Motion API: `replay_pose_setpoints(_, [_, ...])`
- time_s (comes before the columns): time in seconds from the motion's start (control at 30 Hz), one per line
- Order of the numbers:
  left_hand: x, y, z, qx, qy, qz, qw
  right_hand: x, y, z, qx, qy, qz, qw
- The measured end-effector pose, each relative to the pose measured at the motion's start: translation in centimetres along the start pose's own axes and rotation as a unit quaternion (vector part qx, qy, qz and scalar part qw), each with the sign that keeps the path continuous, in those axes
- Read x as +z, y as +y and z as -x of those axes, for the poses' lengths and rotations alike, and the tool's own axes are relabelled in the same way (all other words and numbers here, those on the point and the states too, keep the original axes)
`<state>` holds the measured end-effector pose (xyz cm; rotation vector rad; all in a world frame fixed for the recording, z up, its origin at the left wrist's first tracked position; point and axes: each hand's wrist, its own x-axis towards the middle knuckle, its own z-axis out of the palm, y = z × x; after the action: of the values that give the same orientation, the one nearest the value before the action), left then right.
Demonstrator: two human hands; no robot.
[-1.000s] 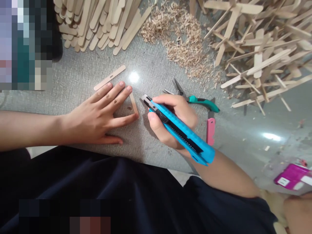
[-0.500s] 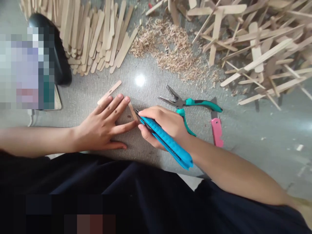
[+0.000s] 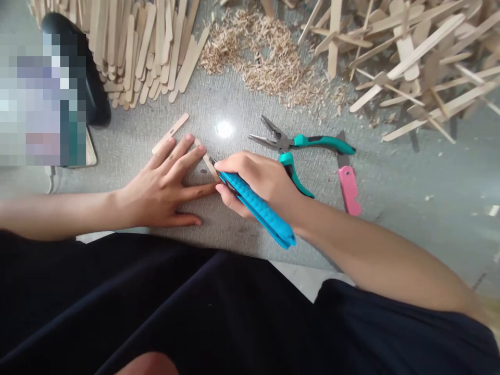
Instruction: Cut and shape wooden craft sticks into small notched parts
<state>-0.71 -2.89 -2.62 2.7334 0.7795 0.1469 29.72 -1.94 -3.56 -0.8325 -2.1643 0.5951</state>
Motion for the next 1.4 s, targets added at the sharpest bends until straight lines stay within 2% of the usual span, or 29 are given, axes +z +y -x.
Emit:
replay_pose_setpoints(0.17, [0.1,-0.3,-0.4,-0.01,-0.036,0.011,0.999,0.0,0.2,0.6,0.012,-0.015,0.003,1.0])
replay_pose_setpoints(0.27, [0.1,-0.4,-0.6,-0.01,-0.023,0.025,0.999,0.1,0.3,0.8,0.028,-0.022,0.01,0.999])
replay_pose_setpoints(0.37, [0.1,-0.5,-0.6,-0.006,-0.004,0.042,0.999,0.2,0.3,0.8,0.025,-0.003,0.009,1.0])
replay_pose_setpoints(0.53, [0.0,-0.6,-0.7,-0.016,-0.024,0.043,0.999,0.4,0.3,0.9,0.021,0.018,-0.004,1.0])
replay_pose_setpoints(0.77, [-0.5,-0.8,-0.9,0.018,-0.019,0.035,0.999,0.3,0.2,1.0,0.03,0.012,0.003,0.999])
replay_pose_setpoints(0.87, [-0.4,-0.7,-0.9,0.011,-0.008,0.039,0.999,0.2,-0.1,1.0,0.032,0.007,0.007,0.999])
replay_pose_setpoints(1.07, [-0.6,-0.3,-0.9,-0.012,-0.008,0.057,0.998,0.4,-0.5,0.9,0.035,0.05,0.002,0.998])
replay_pose_setpoints(1.2, [-1.0,-0.1,-1.0,-0.029,-0.007,0.064,0.997,0.4,-0.5,1.0,0.046,0.048,0.005,0.998])
replay_pose_setpoints(1.33, [-0.9,-0.6,-1.1,-0.014,-0.041,0.067,0.997,0.5,-0.3,0.8,0.022,0.042,0.009,0.999])
replay_pose_setpoints(1.4, [-0.4,-1.0,-0.9,-0.002,-0.033,0.069,0.997,0.5,-0.3,0.6,0.005,0.044,0.012,0.999])
